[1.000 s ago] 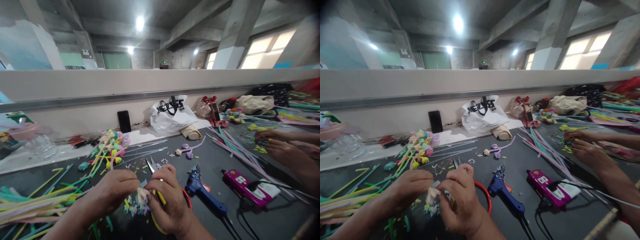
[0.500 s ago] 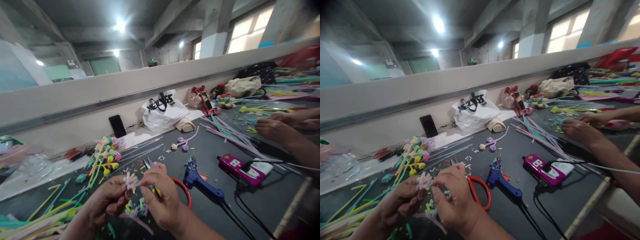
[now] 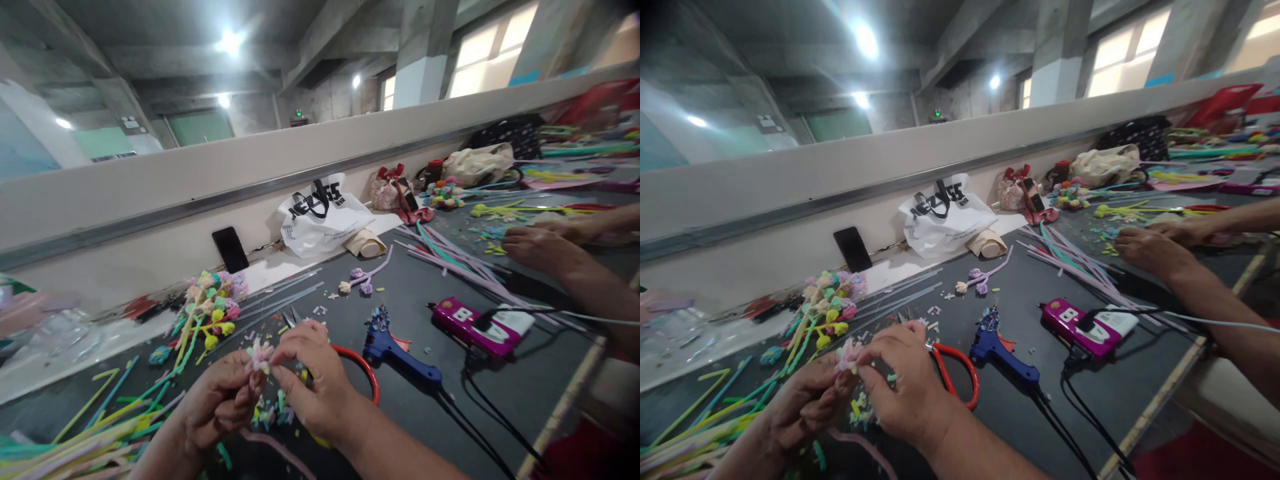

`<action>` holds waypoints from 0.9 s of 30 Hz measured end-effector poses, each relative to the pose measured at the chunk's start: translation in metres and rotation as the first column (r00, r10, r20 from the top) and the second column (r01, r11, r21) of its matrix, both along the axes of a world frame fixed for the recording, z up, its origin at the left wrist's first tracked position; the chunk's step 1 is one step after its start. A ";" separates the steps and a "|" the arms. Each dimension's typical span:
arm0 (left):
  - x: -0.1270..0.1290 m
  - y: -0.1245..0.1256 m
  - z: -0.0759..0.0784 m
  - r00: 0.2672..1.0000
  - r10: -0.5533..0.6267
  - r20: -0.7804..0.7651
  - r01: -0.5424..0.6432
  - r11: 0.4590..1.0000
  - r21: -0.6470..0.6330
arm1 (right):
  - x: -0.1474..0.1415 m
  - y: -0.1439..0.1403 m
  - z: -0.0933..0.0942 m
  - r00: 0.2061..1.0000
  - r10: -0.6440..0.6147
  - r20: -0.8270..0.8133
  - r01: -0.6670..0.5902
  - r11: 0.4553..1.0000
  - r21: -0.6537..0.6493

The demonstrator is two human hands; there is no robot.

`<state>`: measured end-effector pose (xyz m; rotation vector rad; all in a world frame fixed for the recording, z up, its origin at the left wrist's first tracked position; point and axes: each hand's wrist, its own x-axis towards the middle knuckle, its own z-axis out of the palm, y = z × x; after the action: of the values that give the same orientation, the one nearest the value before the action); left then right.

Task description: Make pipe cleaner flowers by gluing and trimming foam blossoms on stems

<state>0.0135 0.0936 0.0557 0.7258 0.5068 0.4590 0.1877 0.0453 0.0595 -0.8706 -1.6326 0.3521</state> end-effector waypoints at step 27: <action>0.025 -0.008 -0.013 0.965 0.258 -0.051 -0.247 0.955 0.163 | -0.004 0.016 -0.016 0.984 -0.174 0.036 0.177 0.967 -0.184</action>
<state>0.0386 0.0858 0.0427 0.8336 0.6403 0.7202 0.1832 0.0614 0.0432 -1.1554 -1.5439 0.3769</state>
